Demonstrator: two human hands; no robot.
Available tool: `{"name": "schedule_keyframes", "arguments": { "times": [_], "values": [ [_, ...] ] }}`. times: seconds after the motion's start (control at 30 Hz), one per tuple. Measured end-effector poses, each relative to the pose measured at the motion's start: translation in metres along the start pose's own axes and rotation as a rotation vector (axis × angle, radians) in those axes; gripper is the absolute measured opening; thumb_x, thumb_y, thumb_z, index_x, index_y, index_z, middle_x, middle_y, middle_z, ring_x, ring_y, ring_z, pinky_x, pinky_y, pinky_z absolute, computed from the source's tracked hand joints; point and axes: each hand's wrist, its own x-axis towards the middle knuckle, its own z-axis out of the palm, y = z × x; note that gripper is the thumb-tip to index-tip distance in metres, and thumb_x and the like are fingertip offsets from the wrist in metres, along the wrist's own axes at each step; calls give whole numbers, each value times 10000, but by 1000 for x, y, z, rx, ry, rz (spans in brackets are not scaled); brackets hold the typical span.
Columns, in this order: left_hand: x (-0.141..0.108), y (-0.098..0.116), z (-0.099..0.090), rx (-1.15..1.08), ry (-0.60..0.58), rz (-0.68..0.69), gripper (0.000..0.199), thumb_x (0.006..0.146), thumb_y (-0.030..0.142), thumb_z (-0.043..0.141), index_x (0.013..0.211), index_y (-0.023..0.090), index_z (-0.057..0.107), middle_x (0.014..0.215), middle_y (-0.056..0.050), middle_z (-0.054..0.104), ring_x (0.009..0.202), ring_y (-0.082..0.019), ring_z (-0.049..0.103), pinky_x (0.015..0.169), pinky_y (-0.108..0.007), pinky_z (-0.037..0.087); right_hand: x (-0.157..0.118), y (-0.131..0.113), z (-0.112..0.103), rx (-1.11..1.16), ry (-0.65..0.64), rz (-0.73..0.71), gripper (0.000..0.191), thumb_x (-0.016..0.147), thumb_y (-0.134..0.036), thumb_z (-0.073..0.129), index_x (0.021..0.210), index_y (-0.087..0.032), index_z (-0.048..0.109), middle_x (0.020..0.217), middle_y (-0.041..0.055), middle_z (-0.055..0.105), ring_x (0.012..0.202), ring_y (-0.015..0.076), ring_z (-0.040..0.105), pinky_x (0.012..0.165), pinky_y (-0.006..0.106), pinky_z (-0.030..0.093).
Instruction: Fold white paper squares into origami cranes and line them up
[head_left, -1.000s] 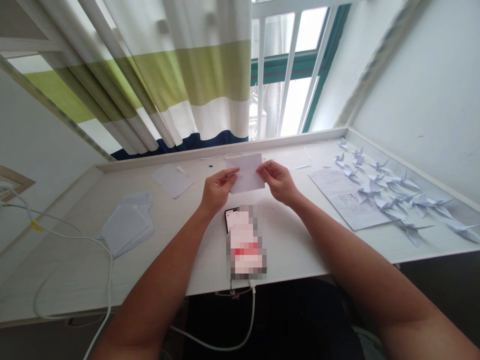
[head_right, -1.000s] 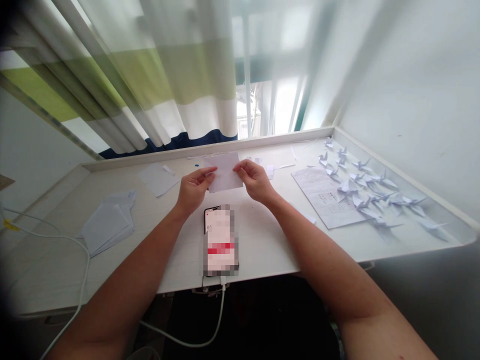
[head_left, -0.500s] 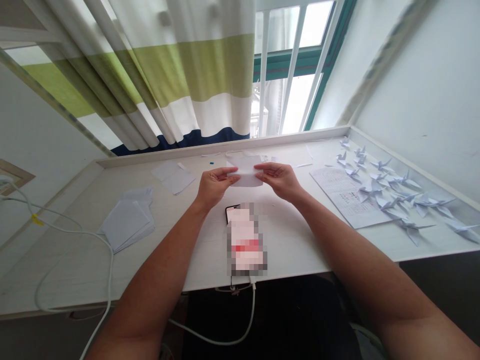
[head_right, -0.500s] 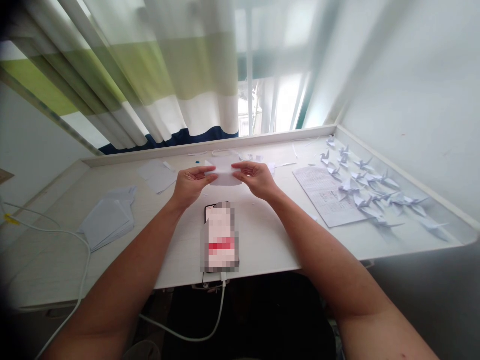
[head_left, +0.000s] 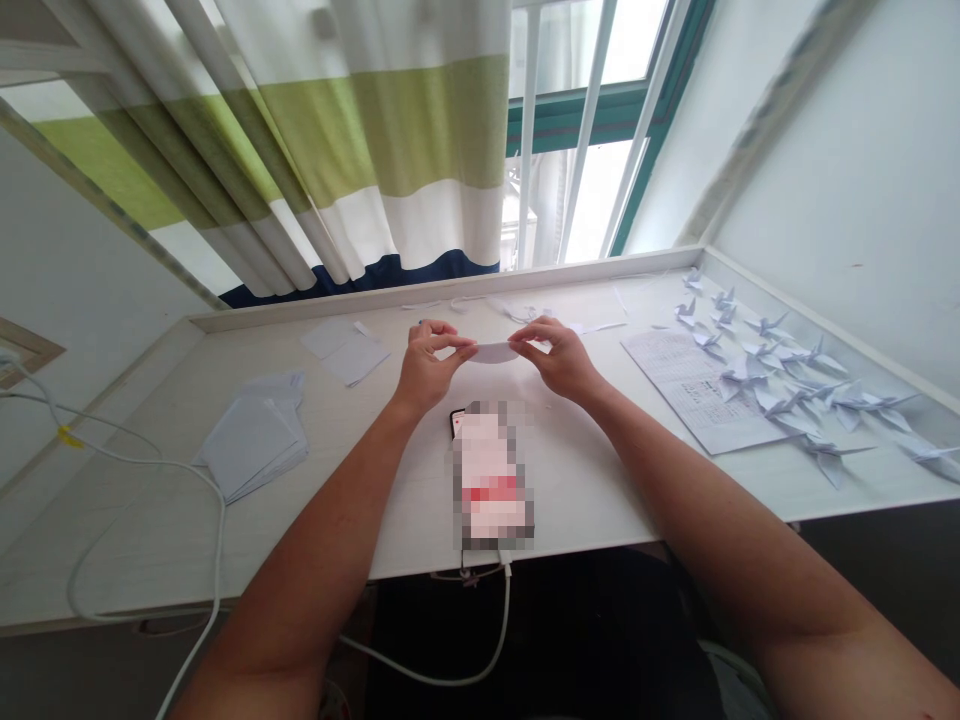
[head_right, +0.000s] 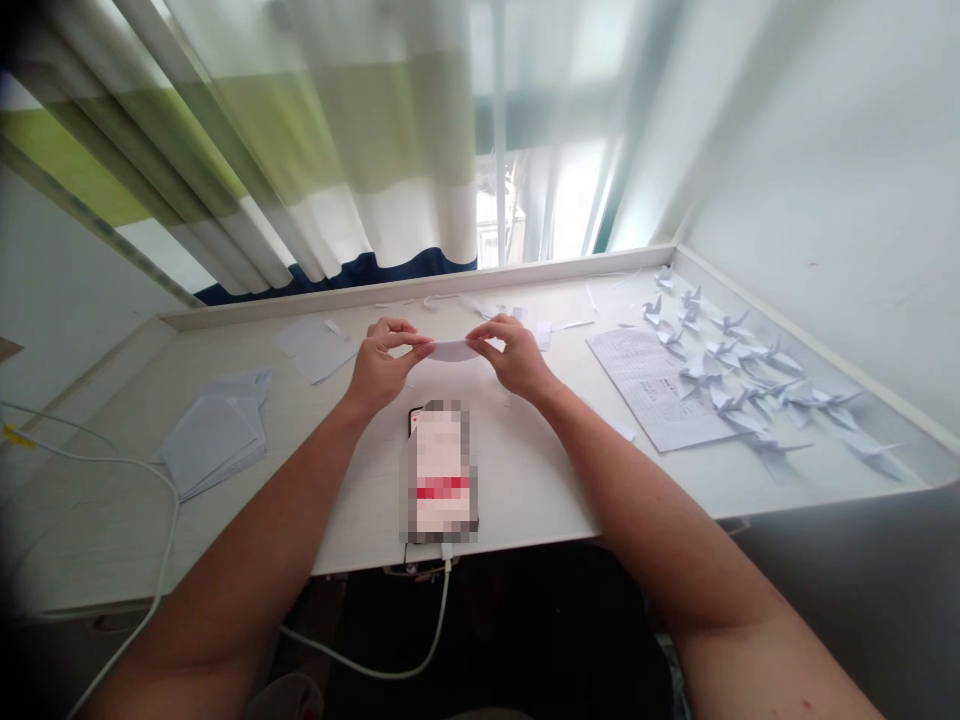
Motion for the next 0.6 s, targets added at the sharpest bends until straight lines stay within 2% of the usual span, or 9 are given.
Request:
{"name": "schedule_keyframes", "arguments": {
  "times": [0.1, 0.17, 0.27, 0.33, 0.43, 0.5, 0.6],
  "values": [
    [-2, 7, 1, -70, -90, -47, 211, 816, 447, 862, 875, 244, 863, 1011, -84, 814, 1032, -271, 717, 998, -442, 534, 0, -4, -3, -123, 9, -121, 129, 979, -327, 682, 968, -240, 777, 1082, 91, 727, 1086, 297, 635, 997, 519, 496],
    [-4, 12, 2, -103, -119, -85, 256, 823, 471, 852, 891, 225, 863, 933, -77, 828, 933, -259, 740, 931, -413, 558, 0, -9, -3, -141, -53, -190, 150, 981, -326, 679, 1064, -236, 765, 1183, 101, 736, 1142, 304, 640, 1025, 517, 482],
    [-6, 18, 2, -121, -128, -78, 275, 805, 482, 863, 874, 216, 863, 893, -70, 833, 877, -246, 747, 879, -385, 571, 0, -16, -2, -156, -124, -240, 174, 975, -375, 716, 1079, -246, 770, 1131, 74, 783, 1095, 287, 683, 1092, 526, 423],
    [-7, 21, 2, -140, -143, -78, 288, 794, 490, 870, 868, 212, 864, 881, -72, 832, 859, -242, 749, 851, -376, 577, 0, -20, -1, -120, -117, -222, 169, 983, -400, 717, 979, -244, 781, 1008, 51, 803, 984, 257, 705, 1073, 504, 425],
    [-6, 22, 1, -156, -171, -107, 328, 765, 513, 887, 863, 201, 864, 861, -81, 828, 823, -238, 743, 806, -369, 579, 0, -21, -1, 7, -119, -162, 223, 980, -418, 716, 890, -225, 786, 907, 47, 796, 850, 217, 697, 916, 422, 491],
    [-6, 21, 0, -184, -196, -144, 363, 746, 533, 897, 867, 193, 864, 850, -88, 824, 793, -232, 735, 769, -361, 575, -1, -22, 0, 76, -137, -114, 246, 961, -432, 729, 863, -214, 790, 876, 51, 788, 806, 204, 682, 812, 379, 499],
    [-6, 18, 1, -246, -224, -210, 420, 706, 566, 914, 856, 177, 859, 834, -99, 819, 753, -222, 720, 712, -345, 564, -2, -21, 1, 127, -143, -26, 254, 924, -445, 755, 843, -208, 801, 850, 50, 786, 794, 201, 676, 767, 358, 495]
  ]
}}
